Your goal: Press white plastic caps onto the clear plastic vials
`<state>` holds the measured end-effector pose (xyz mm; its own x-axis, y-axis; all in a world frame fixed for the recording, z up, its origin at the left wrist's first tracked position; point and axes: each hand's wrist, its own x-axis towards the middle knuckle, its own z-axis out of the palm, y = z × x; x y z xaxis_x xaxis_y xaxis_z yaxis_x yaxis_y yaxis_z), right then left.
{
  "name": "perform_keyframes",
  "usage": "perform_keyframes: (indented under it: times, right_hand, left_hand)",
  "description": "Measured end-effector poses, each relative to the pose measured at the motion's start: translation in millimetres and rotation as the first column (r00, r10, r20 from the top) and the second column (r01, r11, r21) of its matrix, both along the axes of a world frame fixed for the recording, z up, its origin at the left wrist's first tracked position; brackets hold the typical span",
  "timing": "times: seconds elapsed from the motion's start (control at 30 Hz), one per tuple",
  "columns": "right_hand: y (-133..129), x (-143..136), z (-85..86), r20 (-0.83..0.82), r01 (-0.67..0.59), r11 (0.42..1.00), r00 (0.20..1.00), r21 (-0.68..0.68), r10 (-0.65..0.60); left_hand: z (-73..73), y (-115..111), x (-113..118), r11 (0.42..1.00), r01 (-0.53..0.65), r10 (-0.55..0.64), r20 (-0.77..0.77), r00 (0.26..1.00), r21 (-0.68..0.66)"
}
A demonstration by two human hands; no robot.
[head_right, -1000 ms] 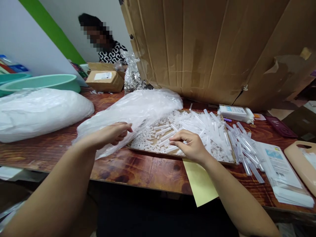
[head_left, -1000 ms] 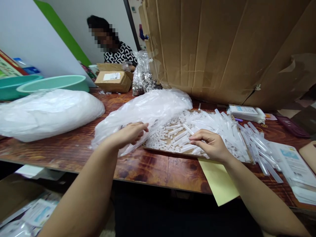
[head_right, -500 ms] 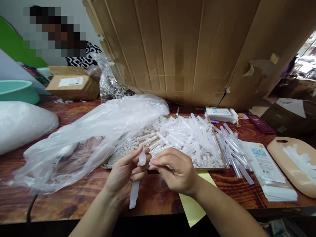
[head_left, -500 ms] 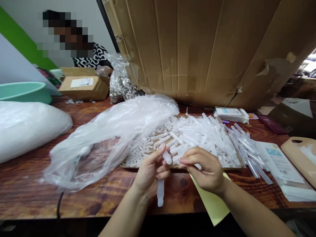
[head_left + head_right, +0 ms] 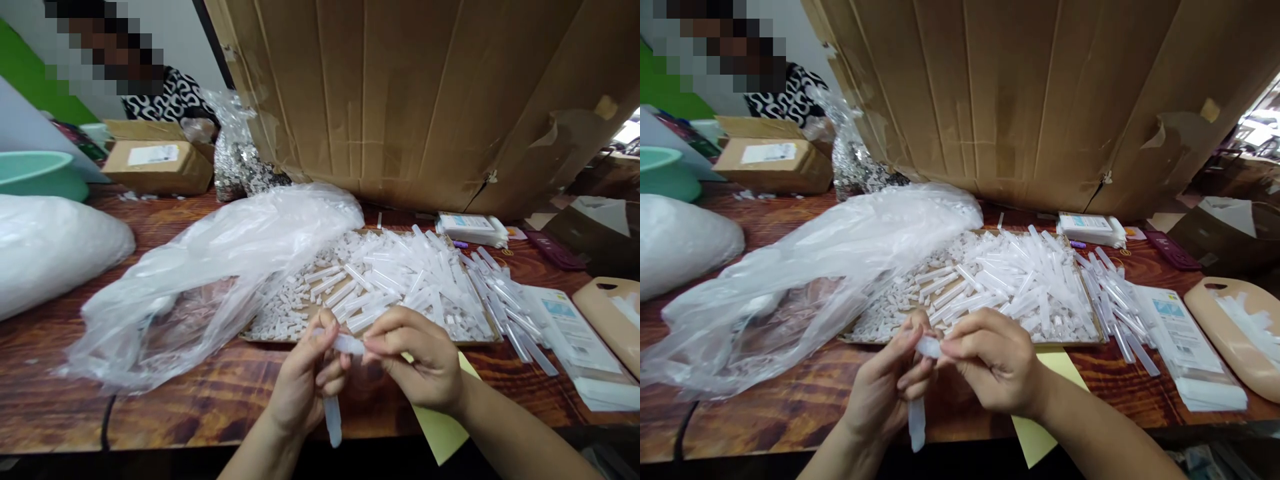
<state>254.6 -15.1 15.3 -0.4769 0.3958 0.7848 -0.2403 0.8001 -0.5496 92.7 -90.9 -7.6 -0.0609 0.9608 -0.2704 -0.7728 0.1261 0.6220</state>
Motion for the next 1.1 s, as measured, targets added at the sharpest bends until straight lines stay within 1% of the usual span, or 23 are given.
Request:
perform_keyframes:
  times: [0.07,0.17,0.23,0.3,0.37,0.47,0.57,0.6,0.63,0.7,0.73,0.77,0.8,0.83,0.87,0.9,0.97,1.03,1.1]
  right_hand:
    - [-4.7,-1.2,-0.9,0.02,-0.01,1.0,1.0,-0.017,0.011]
    - [-10.3,-6.2,-6.4,0.058,-0.022,1.0,0.998,0.004,0.022]
    - [-11.7,-10.6,-11.6,0.088,-0.037,0.999,0.996,0.013,0.035]
    - [-12.2,-14.7,-16.6,0.109,-0.055,0.998,0.993,0.021,0.052]
    - [-13.2,-17.9,-20.7,0.13,-0.069,0.997,0.989,0.023,0.065]
    - [-15.9,-20.6,-22.7,0.177,-0.094,0.995,0.98,-0.016,0.095]
    - [-12.3,-23.1,-13.9,0.252,-0.134,0.989,0.957,-0.064,0.145]
    - [-7.3,-25.1,-7.6,0.302,-0.163,0.983,0.936,-0.083,0.18]
    - [0.2,-28.2,0.3,0.372,-0.212,0.971,0.897,-0.11,0.238]
    - [21.9,-39.2,19.8,0.533,-0.31,0.933,0.766,-0.181,0.358]
    - [35.6,-47.4,29.7,0.62,-0.34,0.917,0.679,-0.209,0.393]
    - [50.2,-57.5,38.3,0.682,-0.295,0.935,0.644,-0.197,0.347]
    - [65.1,-69.3,44.5,0.751,-0.171,0.978,0.629,-0.117,0.2]
    - [79.4,-82.3,47.5,0.813,-0.001,0.999,0.58,0.049,-0.04]
    - [92.2,-95.7,47.0,0.846,0.13,0.965,0.463,0.23,-0.264]
    - [102.8,-109.0,43.3,0.848,0.178,0.941,0.409,0.287,-0.336]
    - [116.4,-132.6,29.3,0.865,0.199,0.921,0.322,0.334,-0.384]
    - [121.4,-150.0,12.6,0.88,0.192,0.909,0.24,0.37,-0.409]
    - [122.1,-160.7,-1.3,0.88,0.171,0.896,0.184,0.411,-0.438]
  left_hand:
    - [-5.8,-7.9,1.4,1.0,-0.016,0.016,0.023,1.0,-0.022]
    - [-21.8,-17.2,4.7,0.996,-0.071,0.074,0.068,0.995,-0.046]
    - [-33.1,-20.6,7.4,0.995,-0.081,0.086,0.109,0.99,-0.052]
    - [-40.4,-23.1,10.1,0.995,-0.097,0.101,0.122,0.987,-0.04]
    - [-42.5,-25.7,12.0,0.992,-0.127,0.129,0.098,0.987,-0.025]
    - [-39.9,-28.9,12.0,0.988,-0.154,0.156,0.067,0.985,-0.031]
    - [-38.1,-31.3,7.4,0.984,-0.171,0.174,0.062,0.983,-0.053]
    - [-38.1,-32.2,4.3,0.981,-0.183,0.186,0.056,0.981,-0.061]
    - [-38.3,-33.2,0.3,0.977,-0.203,0.207,0.05,0.977,-0.07]
    - [-38.3,-35.7,-10.3,0.963,-0.255,0.26,0.044,0.965,-0.091]
    - [-37.9,-37.1,-16.3,0.955,-0.283,0.288,0.042,0.957,-0.094]
    - [-37.3,-38.6,-22.1,0.947,-0.309,0.313,0.038,0.949,-0.088]
    - [-36.6,-40.0,-27.5,0.942,-0.326,0.329,0.032,0.944,-0.076]
    - [-36.1,-41.2,-32.0,0.941,-0.333,0.335,0.026,0.942,-0.057]
    - [-35.9,-42.3,-35.5,0.943,-0.331,0.332,0.024,0.943,-0.039]
    - [-36.0,-43.2,-37.9,0.946,-0.322,0.323,0.027,0.946,-0.024]
    - [-37.3,-44.7,-39.8,0.956,-0.293,0.293,0.048,0.955,-0.007]
    - [-39.7,-45.5,-39.2,0.964,-0.265,0.264,0.074,0.962,0.009]
    - [-41.8,-45.7,-37.8,0.971,-0.236,0.233,0.099,0.968,0.029]
